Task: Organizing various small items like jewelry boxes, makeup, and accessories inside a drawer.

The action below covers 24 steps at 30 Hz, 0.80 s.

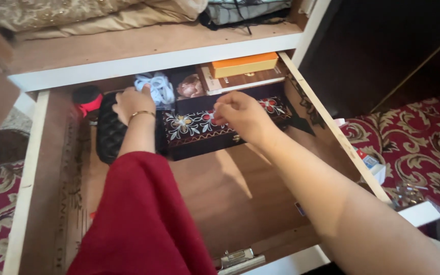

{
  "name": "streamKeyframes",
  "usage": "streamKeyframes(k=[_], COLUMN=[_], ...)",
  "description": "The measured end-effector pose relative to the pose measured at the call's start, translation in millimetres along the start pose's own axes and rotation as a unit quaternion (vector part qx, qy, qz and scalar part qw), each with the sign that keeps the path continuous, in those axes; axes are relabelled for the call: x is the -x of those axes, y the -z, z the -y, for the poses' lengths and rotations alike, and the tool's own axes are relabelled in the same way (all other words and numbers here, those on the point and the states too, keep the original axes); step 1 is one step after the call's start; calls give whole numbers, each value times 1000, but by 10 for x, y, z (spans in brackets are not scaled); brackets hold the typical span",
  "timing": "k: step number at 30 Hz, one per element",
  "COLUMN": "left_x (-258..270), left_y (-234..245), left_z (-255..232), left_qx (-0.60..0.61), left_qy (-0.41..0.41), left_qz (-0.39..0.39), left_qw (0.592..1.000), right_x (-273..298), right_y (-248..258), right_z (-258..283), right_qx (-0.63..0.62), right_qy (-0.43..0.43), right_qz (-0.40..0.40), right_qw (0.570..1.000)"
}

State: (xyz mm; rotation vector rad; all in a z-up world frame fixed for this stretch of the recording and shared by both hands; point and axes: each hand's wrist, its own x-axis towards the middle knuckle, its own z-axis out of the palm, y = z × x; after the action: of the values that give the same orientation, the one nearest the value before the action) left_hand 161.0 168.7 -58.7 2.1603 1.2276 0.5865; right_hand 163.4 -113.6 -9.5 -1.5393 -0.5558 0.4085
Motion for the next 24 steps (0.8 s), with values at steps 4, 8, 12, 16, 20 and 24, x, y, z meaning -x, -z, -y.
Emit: streamKeyframes(k=[4, 8, 12, 16, 20, 24], left_x=[-153, 226, 593, 1410, 2550, 3488], left_y=[-79, 274, 366, 440, 439, -147], left_z=[134, -60, -351, -1073, -1825, -2157], left_qx=[6, -73, -165, -75, -13, 40], left_qy=[8, -61, -192, -268, -473, -645], left_qz=[44, 76, 151, 197, 220, 191], left_qw=[999, 993, 956, 940, 853, 739], right_x=[-16, -52, -71, 163, 728, 1397], right_y=[-10, 115, 461, 1184, 2318, 3499], right_z=[29, 171, 316, 503, 400, -316], right_qx=[9, -16, -80, -49, -94, -192], right_qy=[12, -14, -73, -72, -55, -35], right_qz=[-17, -62, -108, -158, -228, -443], right_qw=[1000, 998, 988, 984, 967, 875])
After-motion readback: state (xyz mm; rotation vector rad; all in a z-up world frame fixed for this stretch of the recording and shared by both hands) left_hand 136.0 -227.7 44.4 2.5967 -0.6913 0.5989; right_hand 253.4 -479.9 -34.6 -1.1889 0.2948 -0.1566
